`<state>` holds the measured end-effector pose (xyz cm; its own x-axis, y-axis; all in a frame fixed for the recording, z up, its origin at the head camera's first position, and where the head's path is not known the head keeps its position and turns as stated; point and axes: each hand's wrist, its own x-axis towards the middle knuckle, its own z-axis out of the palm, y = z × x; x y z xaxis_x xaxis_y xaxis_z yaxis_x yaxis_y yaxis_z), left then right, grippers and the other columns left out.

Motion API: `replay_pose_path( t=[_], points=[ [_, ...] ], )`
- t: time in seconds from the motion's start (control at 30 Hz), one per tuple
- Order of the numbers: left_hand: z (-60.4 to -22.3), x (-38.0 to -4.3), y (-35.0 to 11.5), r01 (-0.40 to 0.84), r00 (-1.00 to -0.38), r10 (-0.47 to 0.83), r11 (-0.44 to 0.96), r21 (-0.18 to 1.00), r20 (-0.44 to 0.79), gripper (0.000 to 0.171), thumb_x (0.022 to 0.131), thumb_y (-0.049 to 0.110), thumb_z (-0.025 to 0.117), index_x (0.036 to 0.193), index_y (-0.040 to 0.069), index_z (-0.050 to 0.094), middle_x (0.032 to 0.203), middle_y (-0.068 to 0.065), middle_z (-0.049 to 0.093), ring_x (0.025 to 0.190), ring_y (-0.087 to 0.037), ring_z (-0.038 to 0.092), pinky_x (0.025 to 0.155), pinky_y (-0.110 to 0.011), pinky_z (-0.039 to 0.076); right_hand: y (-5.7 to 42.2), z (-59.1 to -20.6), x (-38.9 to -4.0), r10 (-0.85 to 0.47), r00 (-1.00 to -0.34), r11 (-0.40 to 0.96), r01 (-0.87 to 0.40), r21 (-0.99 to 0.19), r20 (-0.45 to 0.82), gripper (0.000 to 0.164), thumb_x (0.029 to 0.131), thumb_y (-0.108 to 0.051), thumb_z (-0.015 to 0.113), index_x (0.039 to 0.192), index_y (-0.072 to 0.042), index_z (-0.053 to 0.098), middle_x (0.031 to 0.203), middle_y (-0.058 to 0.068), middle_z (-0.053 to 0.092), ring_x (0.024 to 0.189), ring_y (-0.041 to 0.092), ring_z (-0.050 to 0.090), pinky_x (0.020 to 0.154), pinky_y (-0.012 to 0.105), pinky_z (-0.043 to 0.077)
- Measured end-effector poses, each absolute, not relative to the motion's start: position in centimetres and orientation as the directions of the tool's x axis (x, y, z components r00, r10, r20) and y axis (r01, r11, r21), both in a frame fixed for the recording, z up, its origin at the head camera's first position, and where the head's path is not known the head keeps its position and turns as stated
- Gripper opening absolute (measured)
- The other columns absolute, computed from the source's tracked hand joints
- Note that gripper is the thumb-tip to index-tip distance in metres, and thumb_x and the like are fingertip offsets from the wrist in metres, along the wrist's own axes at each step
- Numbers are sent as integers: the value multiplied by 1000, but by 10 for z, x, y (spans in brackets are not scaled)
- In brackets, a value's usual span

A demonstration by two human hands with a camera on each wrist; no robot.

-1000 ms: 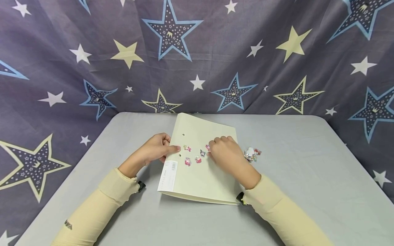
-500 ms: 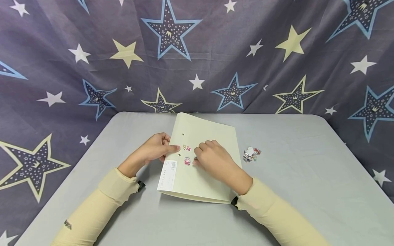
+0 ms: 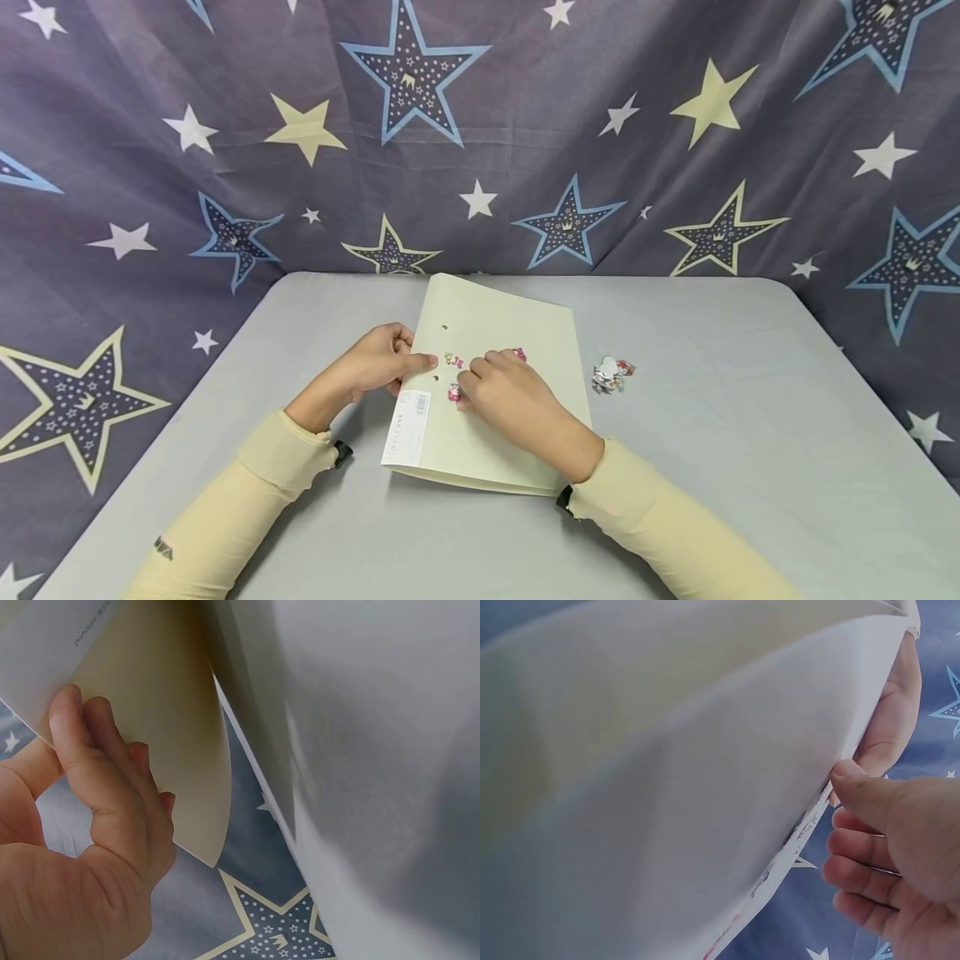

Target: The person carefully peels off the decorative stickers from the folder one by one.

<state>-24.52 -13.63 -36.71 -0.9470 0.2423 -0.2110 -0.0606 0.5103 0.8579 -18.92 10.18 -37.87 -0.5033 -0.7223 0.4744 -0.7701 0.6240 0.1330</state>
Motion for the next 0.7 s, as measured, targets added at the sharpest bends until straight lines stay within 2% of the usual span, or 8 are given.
replay_pose_path(
  t=[0.4, 0.7],
  points=[
    [-368, -246, -137, -57, -948, 244, 507, 860, -207, 40, 90, 23, 80, 106, 0, 52, 82, -11, 61, 63, -23, 68, 54, -34, 58, 100, -381, -190, -731, -477, 605, -784, 139, 488, 19, 90, -24, 81, 97, -8, 74, 86, 2, 66, 80, 20, 58, 80, 34, 51],
    [-368, -246, -137, -51, -949, 243, 507, 861, -199, 39, 91, 23, 79, 105, 0, 52, 81, -11, 62, 62, -23, 68, 53, -33, 57, 98, -384, -189, -741, -467, 580, -807, 109, 483, 5, 93, -13, 77, 95, -10, 75, 90, 1, 69, 85, 20, 61, 90, 41, 55]
  ],
)
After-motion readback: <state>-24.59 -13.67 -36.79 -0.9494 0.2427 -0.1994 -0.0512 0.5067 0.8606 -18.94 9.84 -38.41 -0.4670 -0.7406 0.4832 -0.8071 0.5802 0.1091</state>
